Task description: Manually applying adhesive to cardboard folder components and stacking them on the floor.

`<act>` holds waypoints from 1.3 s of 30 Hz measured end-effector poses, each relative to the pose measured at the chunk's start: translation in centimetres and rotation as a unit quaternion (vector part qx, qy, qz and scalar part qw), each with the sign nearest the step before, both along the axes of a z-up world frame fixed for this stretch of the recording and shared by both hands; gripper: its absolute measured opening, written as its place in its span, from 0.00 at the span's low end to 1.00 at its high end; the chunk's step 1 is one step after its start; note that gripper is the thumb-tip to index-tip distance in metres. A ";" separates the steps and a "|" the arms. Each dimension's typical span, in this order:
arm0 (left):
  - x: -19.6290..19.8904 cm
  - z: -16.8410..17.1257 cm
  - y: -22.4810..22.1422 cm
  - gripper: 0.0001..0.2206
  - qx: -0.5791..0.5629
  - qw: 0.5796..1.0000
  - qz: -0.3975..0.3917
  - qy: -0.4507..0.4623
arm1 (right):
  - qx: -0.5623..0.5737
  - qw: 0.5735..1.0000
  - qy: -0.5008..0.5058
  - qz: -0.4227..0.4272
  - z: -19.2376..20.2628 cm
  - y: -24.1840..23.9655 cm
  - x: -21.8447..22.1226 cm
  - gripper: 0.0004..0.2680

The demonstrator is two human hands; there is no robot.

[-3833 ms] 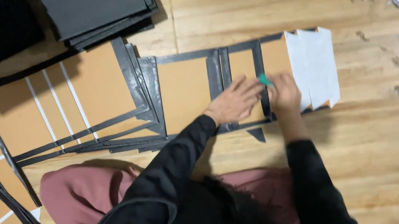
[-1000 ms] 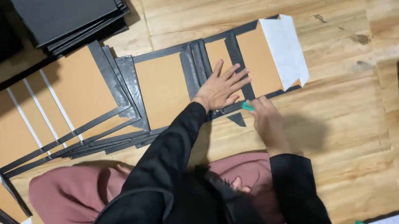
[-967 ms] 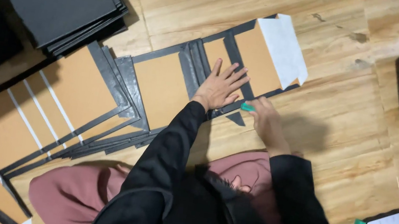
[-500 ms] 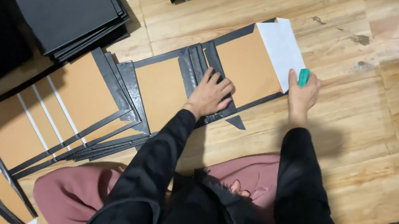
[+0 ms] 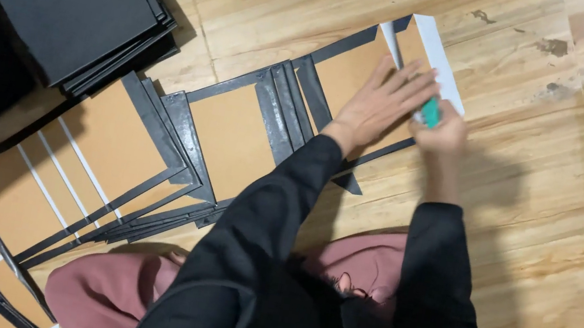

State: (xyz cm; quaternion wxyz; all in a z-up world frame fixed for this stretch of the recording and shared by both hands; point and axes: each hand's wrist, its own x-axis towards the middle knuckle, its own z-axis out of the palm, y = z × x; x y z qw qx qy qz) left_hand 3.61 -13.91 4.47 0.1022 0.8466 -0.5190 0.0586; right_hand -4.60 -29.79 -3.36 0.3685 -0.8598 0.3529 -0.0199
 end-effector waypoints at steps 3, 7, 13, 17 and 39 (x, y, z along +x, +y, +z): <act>0.4 -2.3 -1.6 0.23 0.094 0.995 -0.028 -0.027 | -0.058 0.973 0.211 0.071 4.2 2.8 0.2 0.15; 0.2 -6.0 -1.1 0.22 0.204 0.978 0.014 0.036 | -0.024 0.968 0.205 0.145 3.7 1.8 -1.2 0.12; -2.0 -5.2 3.1 0.29 0.163 0.986 0.008 0.022 | 0.154 0.985 -0.049 0.056 6.1 -0.8 -3.5 0.10; -3.6 -7.5 6.2 0.28 0.108 0.994 0.006 -0.022 | 0.107 0.990 -0.087 -0.023 7.1 1.1 -3.8 0.12; -4.2 -6.5 10.0 0.15 -0.161 0.987 0.020 -0.004 | -0.250 0.865 -0.133 0.414 2.1 9.8 10.8 0.09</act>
